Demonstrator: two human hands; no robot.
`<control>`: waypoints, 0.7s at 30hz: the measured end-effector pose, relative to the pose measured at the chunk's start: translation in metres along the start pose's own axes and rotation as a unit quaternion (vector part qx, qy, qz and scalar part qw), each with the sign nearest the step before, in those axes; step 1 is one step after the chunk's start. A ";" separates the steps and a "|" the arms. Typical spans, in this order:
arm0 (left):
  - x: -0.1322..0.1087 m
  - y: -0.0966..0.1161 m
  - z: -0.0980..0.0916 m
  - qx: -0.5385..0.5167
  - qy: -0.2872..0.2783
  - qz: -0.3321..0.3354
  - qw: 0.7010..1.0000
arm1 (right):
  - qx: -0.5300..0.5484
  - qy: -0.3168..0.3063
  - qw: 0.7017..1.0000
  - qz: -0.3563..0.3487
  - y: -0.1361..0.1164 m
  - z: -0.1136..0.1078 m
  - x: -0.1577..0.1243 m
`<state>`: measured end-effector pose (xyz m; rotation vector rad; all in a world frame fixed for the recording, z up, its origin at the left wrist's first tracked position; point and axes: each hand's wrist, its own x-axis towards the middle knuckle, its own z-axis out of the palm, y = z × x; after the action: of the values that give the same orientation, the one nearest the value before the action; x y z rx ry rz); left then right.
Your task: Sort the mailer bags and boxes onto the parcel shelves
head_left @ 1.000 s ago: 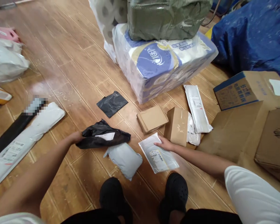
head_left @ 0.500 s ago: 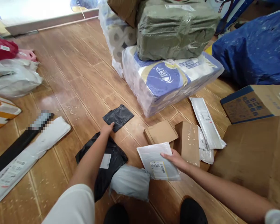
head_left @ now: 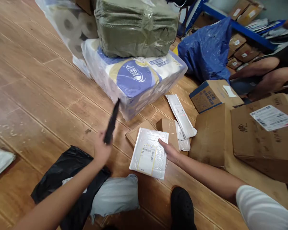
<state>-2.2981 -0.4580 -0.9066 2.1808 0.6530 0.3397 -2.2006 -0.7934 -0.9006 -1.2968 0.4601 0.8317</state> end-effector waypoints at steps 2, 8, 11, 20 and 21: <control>-0.042 0.018 0.002 0.053 -0.100 0.222 0.968 | 0.021 -0.008 0.999 0.027 0.004 0.002 0.007; -0.105 0.033 0.021 0.231 -0.244 0.423 0.841 | 0.061 -0.058 0.993 0.085 0.011 0.013 0.013; -0.110 0.036 0.025 0.242 -0.247 0.409 0.845 | 0.070 -0.067 0.991 0.088 0.009 0.011 0.011; -0.027 0.054 -0.050 -0.065 -0.133 0.164 0.975 | 0.074 -0.094 0.991 0.067 -0.005 -0.014 0.004; -0.019 0.060 -0.058 -0.116 -0.146 0.135 0.973 | 0.070 -0.105 0.990 0.064 -0.006 -0.018 0.003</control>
<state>-2.3199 -0.4634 -0.8239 2.0383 0.1442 0.2172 -2.1914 -0.8096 -0.9036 -1.0464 0.4298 1.0141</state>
